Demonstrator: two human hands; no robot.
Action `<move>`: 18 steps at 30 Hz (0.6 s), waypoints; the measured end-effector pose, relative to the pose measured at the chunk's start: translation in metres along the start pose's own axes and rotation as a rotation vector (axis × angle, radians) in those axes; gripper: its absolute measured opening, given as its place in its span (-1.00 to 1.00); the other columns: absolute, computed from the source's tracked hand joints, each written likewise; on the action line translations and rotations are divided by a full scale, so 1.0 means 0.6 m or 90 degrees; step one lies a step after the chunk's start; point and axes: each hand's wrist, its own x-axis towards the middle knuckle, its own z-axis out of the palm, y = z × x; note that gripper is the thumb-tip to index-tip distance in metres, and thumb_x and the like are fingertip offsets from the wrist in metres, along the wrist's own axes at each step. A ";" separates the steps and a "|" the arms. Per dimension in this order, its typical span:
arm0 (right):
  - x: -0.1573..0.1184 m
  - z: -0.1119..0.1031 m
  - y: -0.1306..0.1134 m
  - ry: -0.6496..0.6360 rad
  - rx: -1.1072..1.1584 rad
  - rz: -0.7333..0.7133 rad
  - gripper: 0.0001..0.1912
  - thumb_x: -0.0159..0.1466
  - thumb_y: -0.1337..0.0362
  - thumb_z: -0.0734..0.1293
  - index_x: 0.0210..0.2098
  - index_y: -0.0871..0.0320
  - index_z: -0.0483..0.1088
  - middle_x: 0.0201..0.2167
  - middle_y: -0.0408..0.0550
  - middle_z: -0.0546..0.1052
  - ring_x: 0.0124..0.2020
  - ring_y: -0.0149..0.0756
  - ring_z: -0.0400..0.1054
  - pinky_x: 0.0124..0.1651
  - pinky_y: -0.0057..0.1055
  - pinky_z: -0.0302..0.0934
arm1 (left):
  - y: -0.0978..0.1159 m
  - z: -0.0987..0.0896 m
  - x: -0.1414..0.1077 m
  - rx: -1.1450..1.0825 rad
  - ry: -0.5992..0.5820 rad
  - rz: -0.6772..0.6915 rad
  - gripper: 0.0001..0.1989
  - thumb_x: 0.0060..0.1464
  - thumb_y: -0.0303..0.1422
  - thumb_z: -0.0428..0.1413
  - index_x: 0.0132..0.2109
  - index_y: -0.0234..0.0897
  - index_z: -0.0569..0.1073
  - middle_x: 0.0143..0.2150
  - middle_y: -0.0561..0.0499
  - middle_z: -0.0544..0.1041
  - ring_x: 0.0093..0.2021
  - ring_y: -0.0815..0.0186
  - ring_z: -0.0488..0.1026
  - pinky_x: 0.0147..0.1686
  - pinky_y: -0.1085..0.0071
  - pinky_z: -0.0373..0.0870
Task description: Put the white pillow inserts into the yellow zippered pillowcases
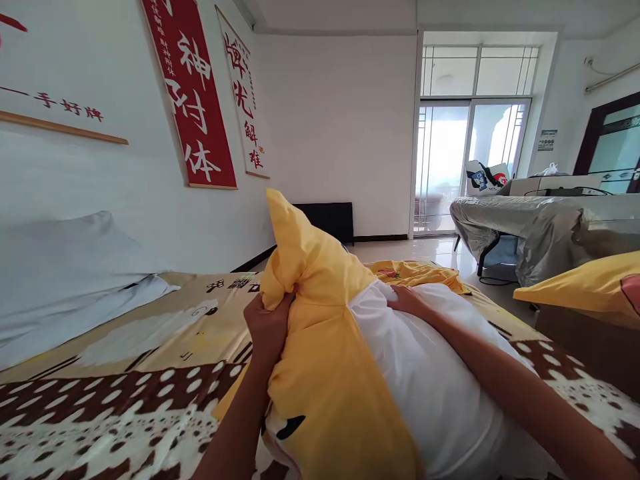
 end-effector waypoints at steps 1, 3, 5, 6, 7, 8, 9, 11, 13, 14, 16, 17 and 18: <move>-0.001 -0.003 -0.014 0.032 -0.042 0.008 -0.68 -0.01 0.10 0.43 -0.31 0.14 0.47 -0.27 0.02 0.54 -0.14 -0.05 0.36 -0.13 -0.29 0.12 | -0.008 -0.002 0.001 -0.012 0.018 -0.023 -0.63 -0.36 -0.17 0.30 -0.42 -0.36 0.48 -0.43 -0.02 0.50 -0.42 0.30 0.36 -0.47 0.42 0.32; 0.006 -0.036 -0.057 0.128 -0.182 0.005 -0.72 0.06 0.05 0.38 -0.35 0.12 0.45 -0.32 -0.01 0.54 -0.20 -0.11 0.36 -0.21 -0.34 0.09 | -0.018 -0.006 0.009 -0.027 0.068 -0.042 -0.60 -0.40 -0.16 0.31 -0.42 -0.37 0.50 -0.41 -0.04 0.51 -0.41 0.29 0.36 -0.48 0.41 0.32; 0.017 -0.092 -0.112 0.252 -0.339 -0.038 -0.70 0.14 0.00 0.30 -0.38 0.12 0.42 -0.39 -0.03 0.53 -0.30 -0.17 0.36 -0.30 -0.37 0.04 | -0.017 -0.004 0.025 -0.033 0.112 -0.028 -0.60 -0.41 -0.17 0.32 -0.41 -0.37 0.51 -0.40 -0.03 0.52 -0.41 0.30 0.37 -0.47 0.42 0.33; 0.021 -0.122 -0.141 0.323 -0.394 -0.067 -0.66 0.17 -0.04 0.27 -0.39 0.12 0.41 -0.43 -0.04 0.51 -0.35 -0.19 0.35 -0.34 -0.38 0.01 | -0.015 -0.001 0.036 -0.042 0.117 -0.020 -0.61 -0.39 -0.17 0.33 -0.40 -0.37 0.52 -0.40 -0.01 0.52 -0.40 0.30 0.38 -0.47 0.44 0.33; 0.023 -0.150 -0.169 0.396 -0.441 -0.096 -0.63 0.18 -0.07 0.25 -0.39 0.13 0.39 -0.47 -0.04 0.50 -0.39 -0.19 0.33 -0.36 -0.38 -0.01 | -0.012 0.004 0.048 -0.063 0.110 -0.020 -0.61 -0.38 -0.18 0.33 -0.37 -0.35 0.52 -0.39 0.00 0.52 -0.39 0.31 0.39 -0.47 0.45 0.33; 0.021 -0.174 -0.194 0.464 -0.484 -0.130 -0.60 0.18 -0.09 0.22 -0.38 0.14 0.38 -0.51 -0.04 0.47 -0.42 -0.19 0.32 -0.37 -0.38 -0.02 | -0.012 0.010 0.059 -0.097 0.083 -0.030 -0.61 -0.37 -0.19 0.33 -0.34 -0.33 0.52 -0.38 0.02 0.53 -0.37 0.31 0.41 -0.46 0.47 0.34; 0.016 -0.192 -0.214 0.516 -0.520 -0.168 -0.57 0.19 -0.11 0.21 -0.39 0.15 0.37 -0.55 -0.05 0.45 -0.45 -0.20 0.30 -0.37 -0.37 -0.04 | -0.015 0.015 0.069 -0.145 0.043 -0.051 -0.60 -0.38 -0.21 0.33 -0.32 -0.31 0.52 -0.37 0.03 0.53 -0.36 0.31 0.43 -0.45 0.48 0.36; -0.002 -0.210 -0.234 0.565 -0.580 -0.255 -0.55 0.18 -0.14 0.20 -0.42 0.15 0.35 -0.61 -0.06 0.40 -0.50 -0.22 0.27 -0.38 -0.37 -0.04 | -0.033 0.021 0.085 -0.255 -0.061 -0.110 -0.56 -0.44 -0.29 0.34 -0.28 -0.26 0.51 -0.32 0.05 0.55 -0.30 0.29 0.47 -0.41 0.49 0.40; -0.029 -0.204 -0.224 0.549 -0.625 -0.346 -0.55 0.19 -0.14 0.20 -0.44 0.15 0.34 -0.64 -0.08 0.38 -0.53 -0.26 0.25 -0.38 -0.37 -0.02 | -0.063 0.018 0.090 -0.340 -0.118 -0.152 -0.52 -0.51 -0.36 0.33 -0.26 -0.22 0.50 -0.27 0.07 0.56 -0.23 0.27 0.48 -0.34 0.49 0.43; -0.044 -0.194 -0.208 0.522 -0.644 -0.391 -0.55 0.19 -0.13 0.20 -0.44 0.16 0.34 -0.64 -0.08 0.39 -0.54 -0.27 0.25 -0.37 -0.36 -0.01 | -0.080 0.013 0.088 -0.358 -0.122 -0.160 -0.53 -0.52 -0.38 0.31 -0.27 -0.21 0.50 -0.28 0.08 0.56 -0.22 0.27 0.47 -0.33 0.50 0.44; -0.071 -0.166 -0.164 0.421 -0.676 -0.470 -0.55 0.23 -0.11 0.19 -0.43 0.17 0.34 -0.60 -0.06 0.43 -0.54 -0.29 0.26 -0.34 -0.36 0.02 | -0.109 0.001 0.077 -0.364 -0.114 -0.167 -0.60 -0.48 -0.35 0.29 -0.32 -0.22 0.50 -0.35 0.09 0.56 -0.25 0.26 0.47 -0.33 0.49 0.44; -0.082 -0.150 -0.140 0.338 -0.688 -0.495 -0.55 0.25 -0.10 0.18 -0.42 0.18 0.34 -0.59 -0.05 0.44 -0.53 -0.29 0.27 -0.34 -0.36 0.03 | -0.119 -0.004 0.069 -0.357 -0.139 -0.172 -0.64 -0.43 -0.32 0.28 -0.32 -0.23 0.51 -0.39 0.07 0.55 -0.26 0.24 0.48 -0.31 0.46 0.45; -0.090 -0.134 -0.119 0.236 -0.693 -0.503 -0.55 0.28 -0.09 0.16 -0.42 0.18 0.33 -0.58 -0.06 0.45 -0.53 -0.30 0.28 -0.34 -0.37 0.02 | -0.124 -0.008 0.061 -0.346 -0.193 -0.183 -0.65 -0.35 -0.29 0.27 -0.29 -0.26 0.52 -0.39 0.04 0.55 -0.25 0.21 0.48 -0.27 0.42 0.46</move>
